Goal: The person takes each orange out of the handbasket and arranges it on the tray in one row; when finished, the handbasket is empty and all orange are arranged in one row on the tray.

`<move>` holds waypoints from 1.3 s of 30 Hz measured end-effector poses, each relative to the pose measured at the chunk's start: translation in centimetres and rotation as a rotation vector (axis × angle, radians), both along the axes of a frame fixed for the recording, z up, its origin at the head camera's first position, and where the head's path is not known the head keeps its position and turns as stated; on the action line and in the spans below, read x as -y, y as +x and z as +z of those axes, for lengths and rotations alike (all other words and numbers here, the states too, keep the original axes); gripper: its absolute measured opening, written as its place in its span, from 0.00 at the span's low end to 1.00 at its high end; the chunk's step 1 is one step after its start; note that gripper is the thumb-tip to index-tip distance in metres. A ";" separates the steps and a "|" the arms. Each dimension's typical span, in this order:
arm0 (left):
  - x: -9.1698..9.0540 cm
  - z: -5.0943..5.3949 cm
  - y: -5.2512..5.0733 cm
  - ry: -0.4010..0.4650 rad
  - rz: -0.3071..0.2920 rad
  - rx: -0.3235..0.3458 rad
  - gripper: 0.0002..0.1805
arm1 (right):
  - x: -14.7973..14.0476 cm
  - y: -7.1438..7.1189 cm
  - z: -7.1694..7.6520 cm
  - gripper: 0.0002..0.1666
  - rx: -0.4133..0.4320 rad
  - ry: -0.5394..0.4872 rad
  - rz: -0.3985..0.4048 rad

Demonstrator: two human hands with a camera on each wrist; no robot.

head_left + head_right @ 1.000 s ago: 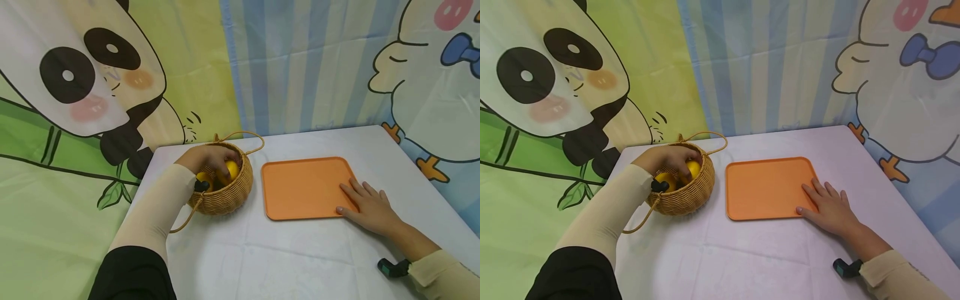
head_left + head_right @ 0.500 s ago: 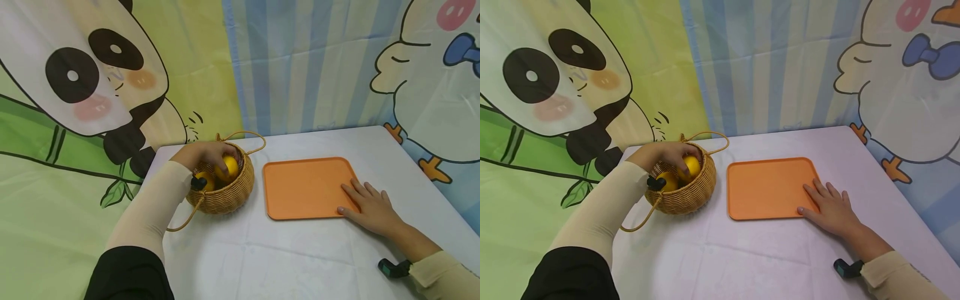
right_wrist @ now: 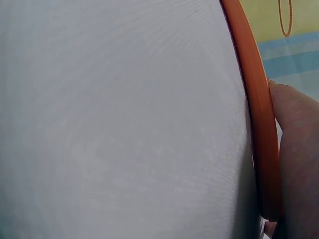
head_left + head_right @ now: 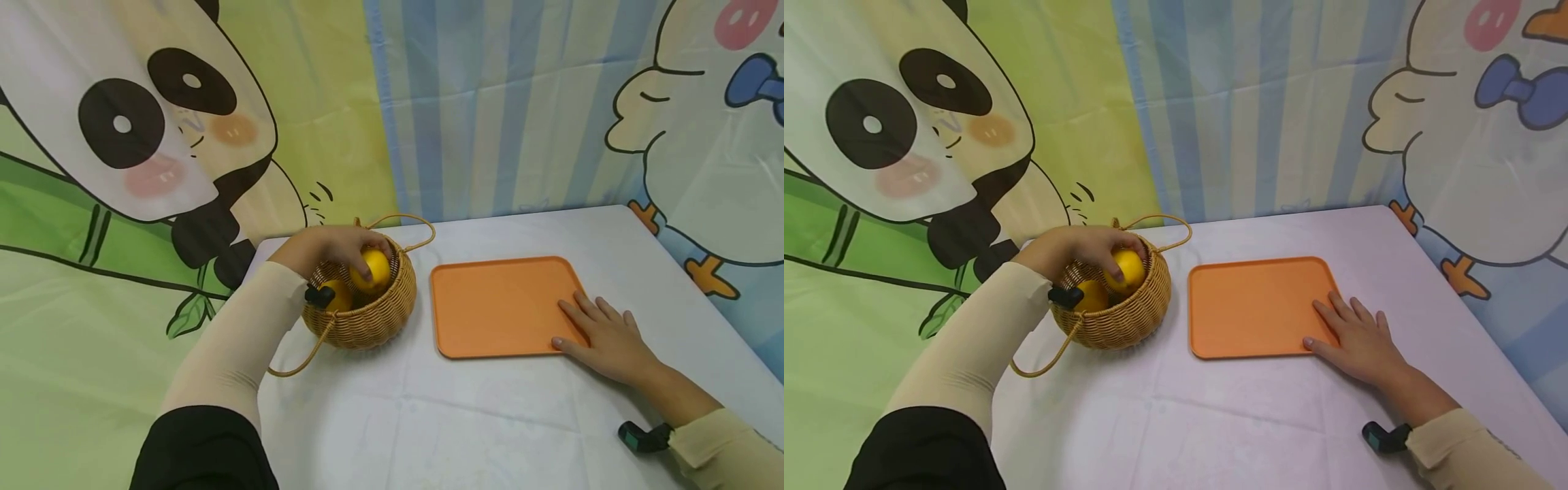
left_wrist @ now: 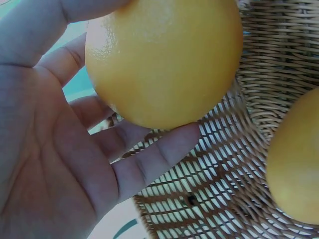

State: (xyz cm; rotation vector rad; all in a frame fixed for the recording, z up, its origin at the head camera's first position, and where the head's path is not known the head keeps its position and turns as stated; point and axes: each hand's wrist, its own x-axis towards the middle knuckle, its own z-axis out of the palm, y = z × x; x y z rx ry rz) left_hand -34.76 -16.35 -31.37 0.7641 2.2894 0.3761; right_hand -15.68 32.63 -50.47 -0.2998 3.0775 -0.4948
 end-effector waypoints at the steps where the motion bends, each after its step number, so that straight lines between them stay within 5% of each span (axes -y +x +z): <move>1: 0.0 0.3 0.0 0.001 -0.002 -0.002 0.32 | 0.0 0.0 0.0 0.56 0.001 0.000 0.000; 10: 0.0 3.2 0.2 0.150 -0.026 0.005 0.33 | -0.2 -0.2 -0.1 0.57 0.017 0.012 -0.005; 15: -0.5 4.0 0.5 0.259 -0.037 -0.028 0.33 | -0.1 -0.2 0.1 0.57 0.016 0.010 -0.002; 29: -4.0 3.4 1.7 0.414 -0.134 -0.132 0.34 | -0.1 -0.1 -0.1 0.57 0.027 0.002 -0.007; 39: -5.8 2.7 1.7 0.433 -0.151 -0.128 0.33 | -0.1 -0.2 -0.1 0.56 0.027 -0.002 -0.005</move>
